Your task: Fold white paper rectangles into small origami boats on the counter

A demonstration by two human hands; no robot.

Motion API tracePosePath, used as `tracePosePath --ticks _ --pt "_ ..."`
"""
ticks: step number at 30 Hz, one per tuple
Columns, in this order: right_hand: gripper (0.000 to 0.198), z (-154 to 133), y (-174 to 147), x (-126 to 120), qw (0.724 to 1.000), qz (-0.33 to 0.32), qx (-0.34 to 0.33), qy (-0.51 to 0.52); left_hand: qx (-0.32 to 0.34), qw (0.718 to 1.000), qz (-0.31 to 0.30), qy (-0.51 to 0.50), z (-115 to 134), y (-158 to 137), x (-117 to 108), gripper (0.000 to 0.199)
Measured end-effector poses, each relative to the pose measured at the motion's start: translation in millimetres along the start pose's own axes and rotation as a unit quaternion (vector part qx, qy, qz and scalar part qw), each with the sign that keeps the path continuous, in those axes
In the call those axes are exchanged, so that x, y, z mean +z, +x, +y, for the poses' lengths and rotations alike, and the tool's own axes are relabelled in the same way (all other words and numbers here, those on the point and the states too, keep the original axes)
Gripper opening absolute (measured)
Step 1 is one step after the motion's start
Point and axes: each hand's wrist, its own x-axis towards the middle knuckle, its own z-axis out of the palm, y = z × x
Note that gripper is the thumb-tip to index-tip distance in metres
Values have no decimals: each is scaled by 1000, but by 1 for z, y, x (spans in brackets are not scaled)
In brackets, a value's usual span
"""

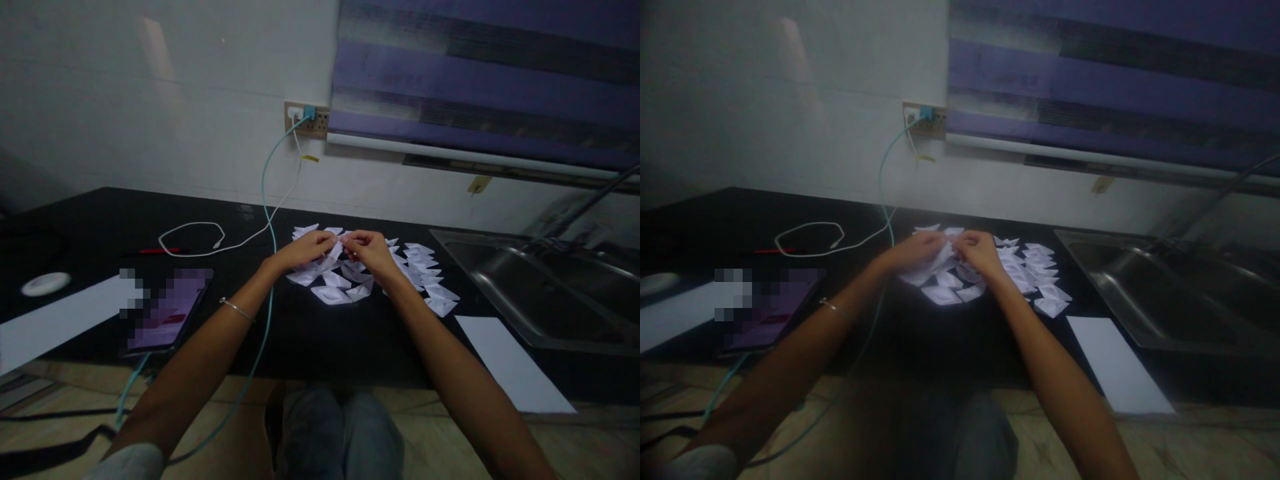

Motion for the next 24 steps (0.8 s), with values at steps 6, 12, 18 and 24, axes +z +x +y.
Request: tracePosePath --ticks 6,12,18,24 --pt "28 -3 -3 3 999 -3 36 26 8 1000 -25 14 2 -1 8 27" --pt "28 -10 -7 6 997 -1 72 5 19 991 20 131 -3 2 9 33" --pt "20 -2 -3 1 992 8 25 -122 16 986 3 169 0 1 10 28" --pt "13 2 -1 -4 975 23 -54 -216 24 995 -19 91 2 1 7 35"
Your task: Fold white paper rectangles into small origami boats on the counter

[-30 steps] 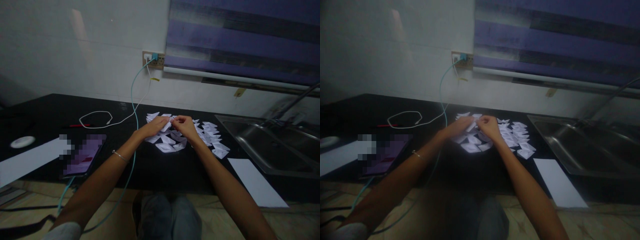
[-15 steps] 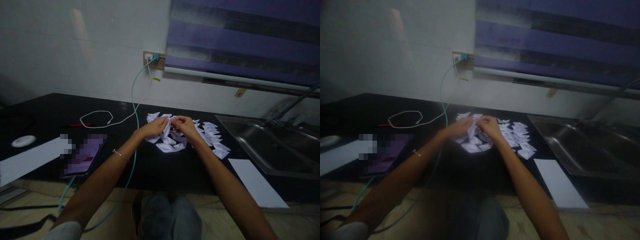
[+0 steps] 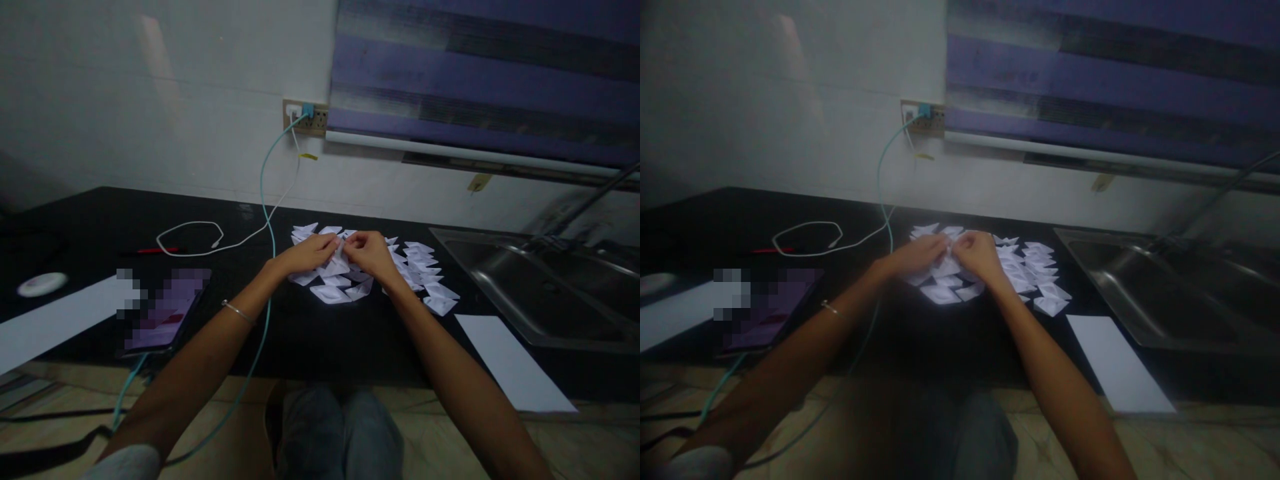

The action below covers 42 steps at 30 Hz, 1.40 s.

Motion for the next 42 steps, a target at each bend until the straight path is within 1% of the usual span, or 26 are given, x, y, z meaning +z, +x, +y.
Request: tracePosePath --ticks 3,7,11,14,16,18,20,22,24,27,33,37,39,42 --pt "14 -4 -1 -2 1000 -11 -21 -9 -4 999 2 -51 -2 -1 -1 37" --pt "12 -5 -1 -4 998 -30 -40 47 -27 993 19 -111 0 -2 -1 26" --pt "13 -2 1 -1 988 -41 -48 144 -5 991 68 -119 3 -1 -1 28" --pt "22 -4 -1 3 979 -33 -36 198 12 987 100 -121 5 0 -3 28" --pt "29 -10 -4 5 976 -17 -34 216 21 986 128 -108 4 0 -5 29" --pt "30 -18 -8 5 979 24 -57 196 28 983 160 -83 3 1 -6 30" --pt "25 -25 -13 5 983 84 -104 129 35 981 184 -54 0 2 -7 31" --pt "20 -29 -17 5 981 109 -151 59 40 979 196 -28 -3 2 -6 31" --pt "20 -30 -19 7 979 100 -176 15 41 979 198 -11 -4 2 -5 31" --pt "23 -26 -19 11 982 83 -169 -8 43 982 186 2 -3 1 -4 31" --pt "27 -18 -15 14 990 81 -114 30 52 988 140 49 0 -2 -5 31" --pt "26 -18 -11 10 994 44 -89 54 61 989 112 71 -1 -4 -8 29" --pt "26 -18 -10 8 993 19 -98 64 50 991 114 55 -1 -4 -9 33" --pt "29 -19 -9 6 989 -2 -109 101 5 994 108 -18 0 -3 -8 46"
